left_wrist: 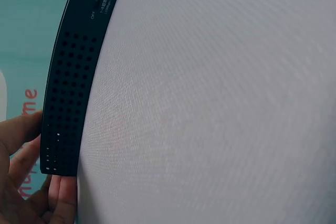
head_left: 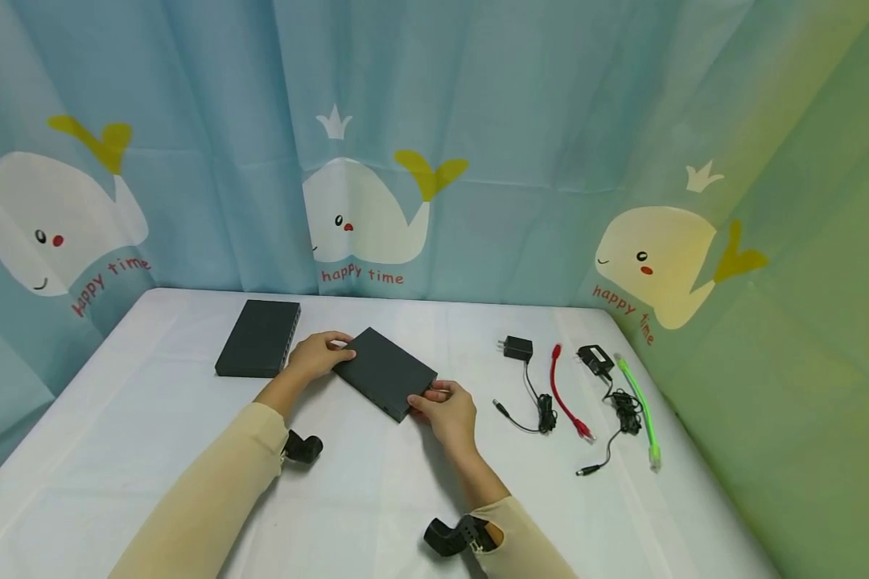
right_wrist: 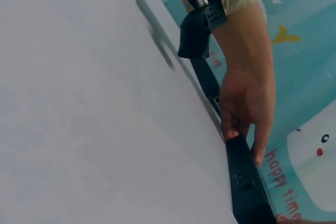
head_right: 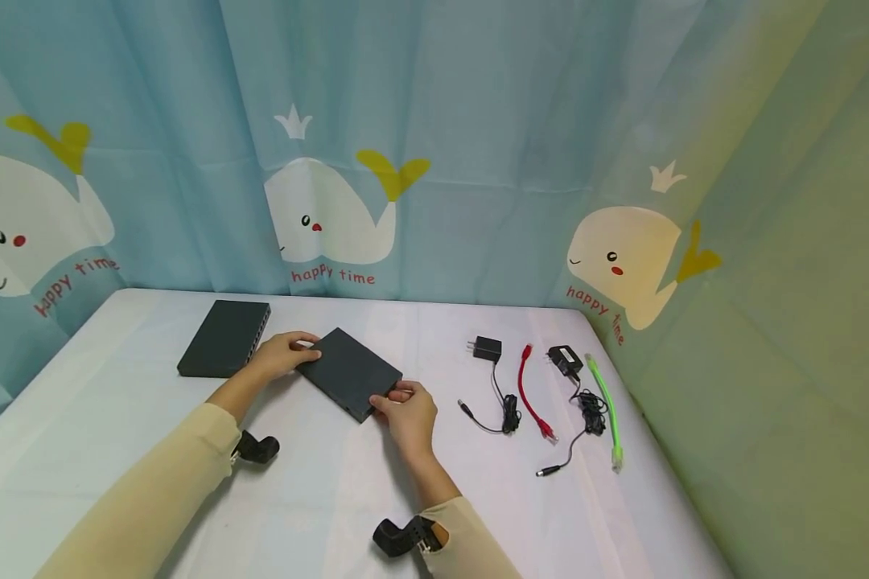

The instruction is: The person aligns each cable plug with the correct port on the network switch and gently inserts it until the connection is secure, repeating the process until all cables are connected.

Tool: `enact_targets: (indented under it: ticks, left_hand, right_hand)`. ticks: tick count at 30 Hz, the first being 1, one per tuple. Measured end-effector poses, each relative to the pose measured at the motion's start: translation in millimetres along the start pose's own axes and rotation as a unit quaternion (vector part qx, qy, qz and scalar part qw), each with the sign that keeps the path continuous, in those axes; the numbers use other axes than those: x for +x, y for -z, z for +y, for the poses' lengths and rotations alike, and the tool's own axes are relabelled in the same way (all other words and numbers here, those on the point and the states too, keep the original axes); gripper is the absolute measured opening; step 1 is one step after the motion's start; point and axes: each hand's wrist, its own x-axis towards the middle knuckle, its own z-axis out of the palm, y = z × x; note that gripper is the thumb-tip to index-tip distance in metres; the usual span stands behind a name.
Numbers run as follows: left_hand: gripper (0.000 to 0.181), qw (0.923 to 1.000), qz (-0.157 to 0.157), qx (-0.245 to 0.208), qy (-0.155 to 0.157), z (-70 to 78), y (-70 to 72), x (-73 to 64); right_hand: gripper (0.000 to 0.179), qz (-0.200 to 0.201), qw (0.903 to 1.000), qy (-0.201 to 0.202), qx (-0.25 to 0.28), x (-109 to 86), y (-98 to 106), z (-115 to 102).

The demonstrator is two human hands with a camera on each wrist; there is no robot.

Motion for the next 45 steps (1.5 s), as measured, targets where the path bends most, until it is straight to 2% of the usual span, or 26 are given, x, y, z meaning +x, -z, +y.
enact_targets:
  ticks: [9, 16, 20, 27, 33, 37, 45]
  left_hand:
    - [0.046, 1.0, -0.001, -0.008, -0.002, -2.7, 1.1, -2.2]
    - [0.045, 0.9964, -0.018, -0.082, 0.013, -10.6, 0.8, -5.1]
    - [0.046, 0.9917, -0.027, -0.124, 0.023, -11.3, 0.1, -8.7]
    - [0.043, 0.9877, -0.014, -0.151, 0.037, -8.0, -2.5, -15.3]
    - [0.043, 0.984, -0.016, -0.173, 0.04, -7.8, -5.6, -20.5]
    - [0.045, 0.981, -0.027, -0.187, 0.042, -9.7, -4.1, -18.5]
    - [0.049, 0.9698, -0.018, -0.232, 0.073, -5.3, -2.2, -7.5]
  right_hand:
    - [0.039, -0.038, 0.9989, -0.011, -0.025, 16.0, 10.6, -10.2]
    - [0.042, -0.057, 0.9956, -0.023, -0.07, 28.6, 12.3, -15.7]
    - [0.043, -0.07, 0.9942, -0.043, -0.07, 36.2, 13.1, -20.4]
    - [0.046, -0.099, 0.9906, -0.073, -0.059, 49.0, 14.8, -26.1]
    - [0.044, -0.102, 0.9887, -0.078, -0.078, 55.4, 15.9, -29.0]
    - [0.044, -0.103, 0.9881, -0.08, -0.082, 56.7, 16.3, -29.3]
    - [0.045, -0.103, 0.9894, -0.09, -0.049, 55.6, 18.3, -24.4]
